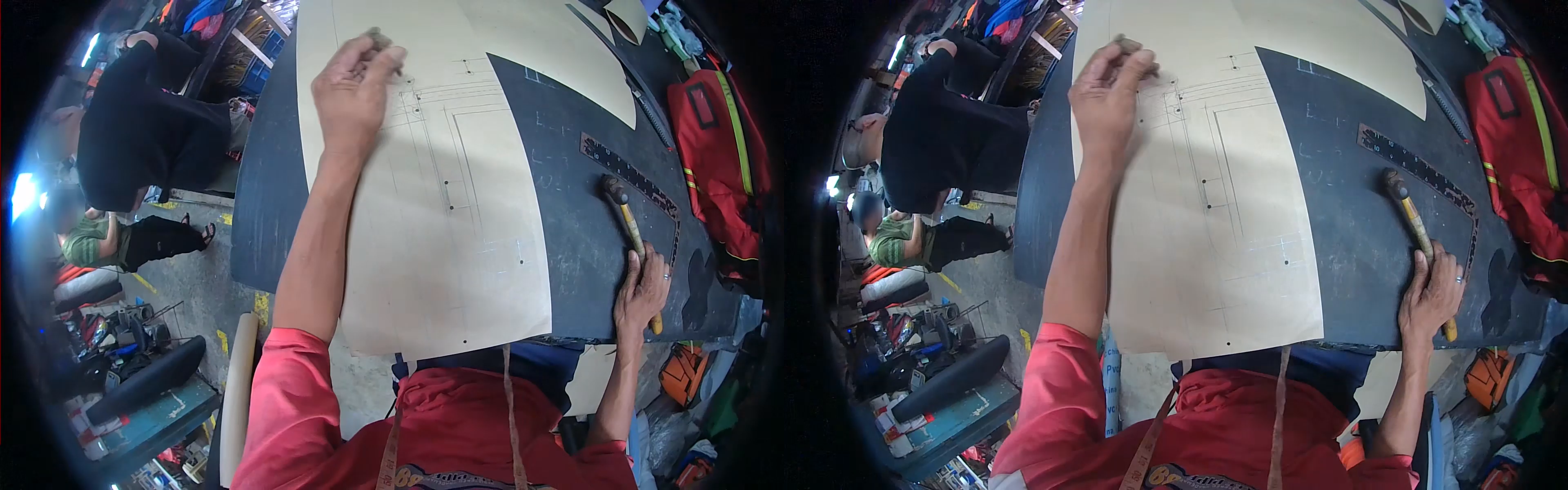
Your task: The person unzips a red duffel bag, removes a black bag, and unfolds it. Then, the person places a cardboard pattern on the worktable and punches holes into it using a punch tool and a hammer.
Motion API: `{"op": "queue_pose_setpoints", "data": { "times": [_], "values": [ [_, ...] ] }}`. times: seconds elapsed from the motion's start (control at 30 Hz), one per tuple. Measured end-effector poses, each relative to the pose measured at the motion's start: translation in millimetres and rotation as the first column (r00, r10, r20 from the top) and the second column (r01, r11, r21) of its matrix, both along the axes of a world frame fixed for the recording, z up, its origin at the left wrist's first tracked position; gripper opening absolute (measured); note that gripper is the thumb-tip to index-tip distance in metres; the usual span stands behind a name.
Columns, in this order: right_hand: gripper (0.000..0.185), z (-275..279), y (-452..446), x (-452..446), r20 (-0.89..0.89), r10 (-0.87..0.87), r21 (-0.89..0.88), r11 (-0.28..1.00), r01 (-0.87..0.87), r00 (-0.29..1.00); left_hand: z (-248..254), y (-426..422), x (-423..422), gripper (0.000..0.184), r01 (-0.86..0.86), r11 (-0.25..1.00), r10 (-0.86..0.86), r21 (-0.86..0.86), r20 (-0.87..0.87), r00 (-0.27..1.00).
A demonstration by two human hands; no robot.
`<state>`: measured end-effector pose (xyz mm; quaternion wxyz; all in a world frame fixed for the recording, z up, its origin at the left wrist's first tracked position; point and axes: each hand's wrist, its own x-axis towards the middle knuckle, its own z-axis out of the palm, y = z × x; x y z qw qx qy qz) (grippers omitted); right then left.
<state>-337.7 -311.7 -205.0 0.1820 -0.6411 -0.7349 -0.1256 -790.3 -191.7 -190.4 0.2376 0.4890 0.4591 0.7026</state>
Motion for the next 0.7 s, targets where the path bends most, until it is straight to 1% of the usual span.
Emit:
{"op": "queue_pose_setpoints", "data": {
  "times": [0.13,0.2,0.33,0.5,0.63,0.7],
  "values": [
    [0.025,1,1,-1,0.012,0.009,0.004,1.000,-0.009,1.000,-3,-1,-9,0.024,-0.045,0.998,0.044,-0.050,-0.027,0.999],
    [0.025,0,0,0,0.008,0.007,0.005,1.000,-0.007,1.000,-3,-1,-9,0.020,-0.008,0.996,0.003,-0.093,-0.060,0.998],
    [0.025,-1,1,1,0.002,0.000,0.009,1.000,0.000,1.000,-4,0,-9,0.022,-0.021,0.992,0.009,-0.122,-0.094,0.996],
    [0.026,0,-1,0,0.018,-0.003,0.001,1.000,0.003,1.000,0,-1,-10,0.021,-0.043,0.992,0.037,-0.115,-0.048,0.998],
    [0.026,-1,0,0,-0.002,0.001,0.007,1.000,-0.001,1.000,1,-2,-16,0.018,-0.045,0.989,0.034,-0.139,-0.075,0.997],
    [0.026,0,0,-1,0.001,0.000,0.012,1.000,0.000,1.000,0,0,-17,0.019,-0.023,0.996,0.025,-0.085,0.022,0.999]
  ]
}}
